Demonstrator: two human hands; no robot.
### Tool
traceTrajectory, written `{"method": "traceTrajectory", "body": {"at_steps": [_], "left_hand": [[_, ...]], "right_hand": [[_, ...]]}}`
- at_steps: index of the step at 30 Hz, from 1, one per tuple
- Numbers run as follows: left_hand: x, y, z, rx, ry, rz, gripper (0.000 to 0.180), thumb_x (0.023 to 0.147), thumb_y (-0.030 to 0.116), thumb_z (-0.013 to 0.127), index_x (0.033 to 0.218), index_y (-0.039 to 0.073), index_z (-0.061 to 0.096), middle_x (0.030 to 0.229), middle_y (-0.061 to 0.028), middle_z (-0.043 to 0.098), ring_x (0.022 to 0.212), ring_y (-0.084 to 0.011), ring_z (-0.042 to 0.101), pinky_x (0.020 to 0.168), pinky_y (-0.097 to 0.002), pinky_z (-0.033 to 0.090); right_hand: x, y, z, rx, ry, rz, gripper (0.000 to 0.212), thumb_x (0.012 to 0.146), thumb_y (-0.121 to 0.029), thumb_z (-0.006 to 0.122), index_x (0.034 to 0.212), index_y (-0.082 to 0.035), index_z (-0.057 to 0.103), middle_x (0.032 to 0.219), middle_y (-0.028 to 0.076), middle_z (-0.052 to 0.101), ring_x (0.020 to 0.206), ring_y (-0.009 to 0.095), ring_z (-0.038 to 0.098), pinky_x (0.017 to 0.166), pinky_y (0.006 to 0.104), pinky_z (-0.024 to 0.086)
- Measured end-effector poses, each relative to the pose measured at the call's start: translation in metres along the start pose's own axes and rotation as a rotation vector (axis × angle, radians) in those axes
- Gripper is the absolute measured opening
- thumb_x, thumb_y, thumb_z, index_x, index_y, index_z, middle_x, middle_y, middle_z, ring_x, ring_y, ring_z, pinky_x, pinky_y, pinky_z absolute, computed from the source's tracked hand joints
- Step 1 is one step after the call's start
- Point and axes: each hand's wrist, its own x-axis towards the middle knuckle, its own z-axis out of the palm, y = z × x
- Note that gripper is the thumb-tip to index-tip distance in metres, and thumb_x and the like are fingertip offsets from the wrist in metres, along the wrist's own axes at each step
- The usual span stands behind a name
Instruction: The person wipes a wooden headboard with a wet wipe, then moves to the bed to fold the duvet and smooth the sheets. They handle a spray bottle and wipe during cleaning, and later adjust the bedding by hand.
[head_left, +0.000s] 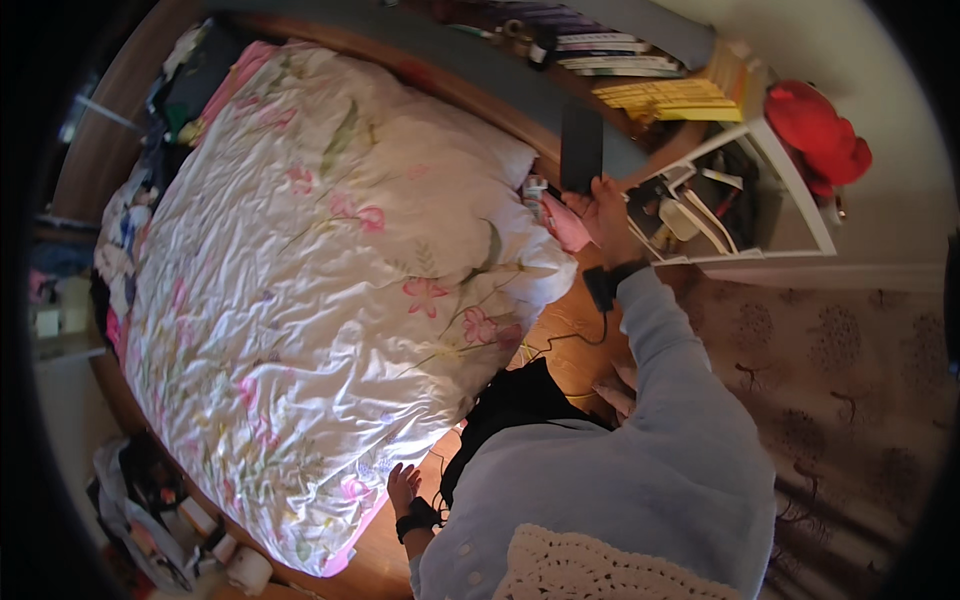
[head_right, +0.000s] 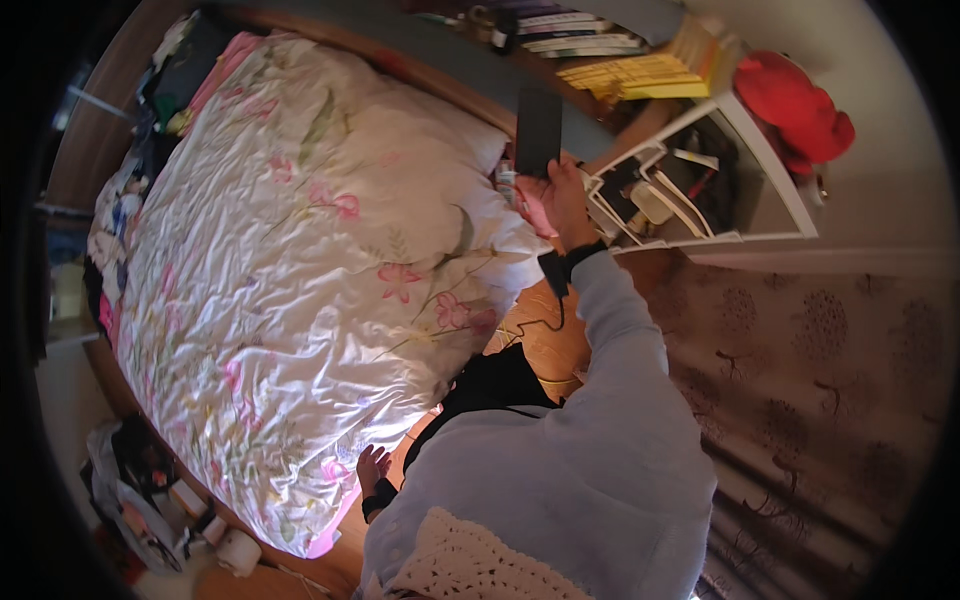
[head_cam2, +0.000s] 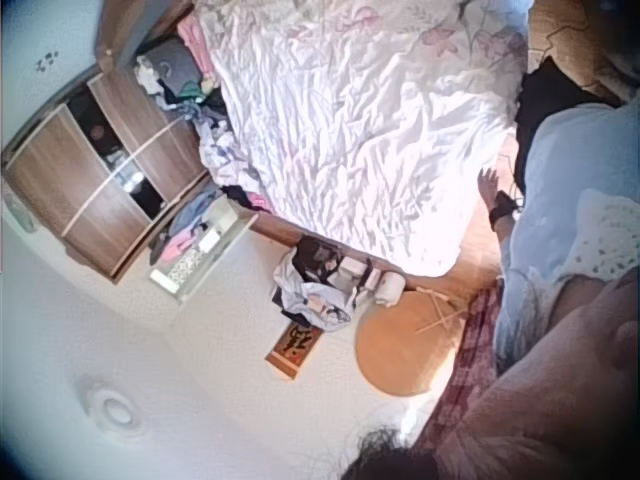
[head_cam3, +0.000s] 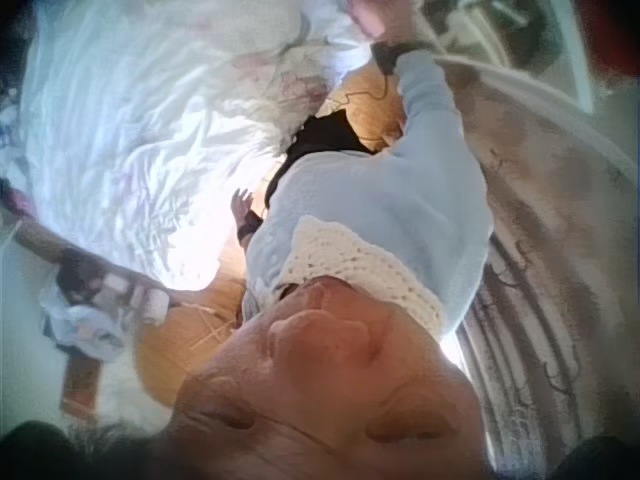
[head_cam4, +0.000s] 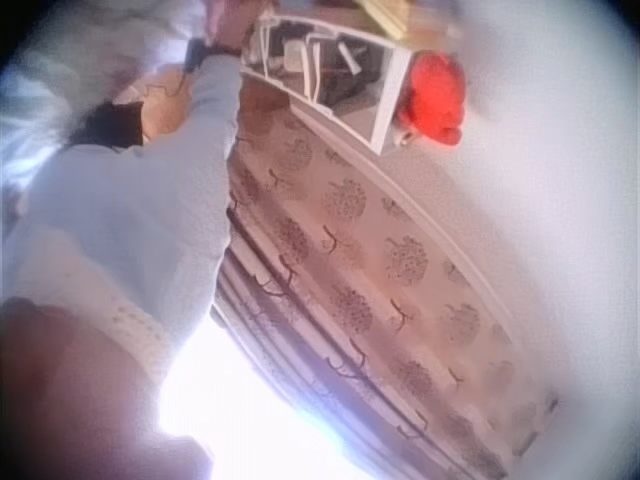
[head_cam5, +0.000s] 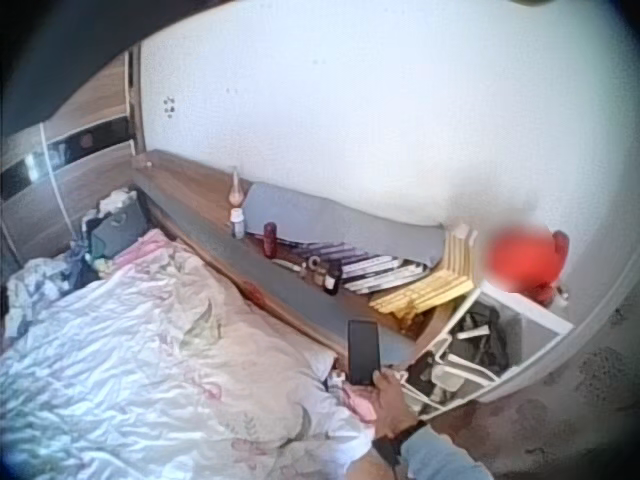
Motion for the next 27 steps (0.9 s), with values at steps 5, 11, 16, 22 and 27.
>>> {"method": "traceTrajectory", "body": {"at_steps": [5, 11, 16, 22, 27], "left_hand": [[0.013, 0.016, -0.003, 0.044, -0.049, 0.018, 0.047, 0.088, 0.011, 0.053, 0.133, 0.003, 0.041, 0.114, -0.0172, 0.061, 0.088, -0.0272, 0.066, 0.066, -0.0343, 0.055], [0.024, 0.038, 0.009, 0.131, -0.084, 0.041, 0.044, 0.089, 0.013, 0.052, 0.131, 0.004, 0.043, 0.113, -0.0154, 0.062, 0.09, -0.0255, 0.065, 0.071, -0.0335, 0.053], [0.02, 0.034, 0.014, 0.086, -0.123, 0.128, 0.047, 0.088, 0.016, 0.058, 0.132, 0.003, 0.044, 0.111, -0.0117, 0.063, 0.089, -0.0208, 0.064, 0.072, -0.0301, 0.051], [-0.008, -0.013, -0.012, 0.044, -0.001, 0.172, 0.043, 0.089, 0.016, 0.055, 0.129, 0.002, 0.048, 0.111, -0.0131, 0.064, 0.089, -0.0197, 0.064, 0.073, -0.0286, 0.051], [-0.043, -0.089, -0.065, -0.198, 0.086, 0.125, 0.043, 0.093, 0.014, 0.052, 0.133, 0.002, 0.043, 0.115, -0.0149, 0.061, 0.092, -0.0208, 0.064, 0.073, -0.0296, 0.052]], "right_hand": [[-0.09, -0.031, -0.012, -0.14, 0.35, 0.043, 0.016, 0.098, -0.017, 0.05, 0.106, -0.003, 0.05, 0.097, 0.015, 0.065, 0.08, 0.029, 0.068, 0.072, 0.0399, 0.058], [-0.157, -0.031, -0.069, -0.326, 0.541, 0.104, 0.02, 0.099, -0.02, 0.047, 0.108, -0.002, 0.05, 0.094, 0.016, 0.064, 0.077, 0.026, 0.067, 0.065, 0.0339, 0.057], [-0.188, 0.017, -0.084, -0.348, 0.627, 0.429, 0.024, 0.1, -0.02, 0.045, 0.109, 0.0, 0.052, 0.09, 0.016, 0.065, 0.075, 0.024, 0.068, 0.062, 0.032, 0.057], [-0.22, 0.073, -0.068, -0.516, 0.427, 0.904, 0.027, 0.1, -0.023, 0.045, 0.107, 0.0, 0.056, 0.086, 0.016, 0.068, 0.066, 0.021, 0.067, 0.055, 0.0287, 0.055], [-0.251, 0.105, -0.053, -0.844, 0.248, 1.088, 0.021, 0.099, -0.019, 0.043, 0.104, -0.002, 0.055, 0.085, 0.014, 0.066, 0.065, 0.024, 0.068, 0.056, 0.0316, 0.056]]}}
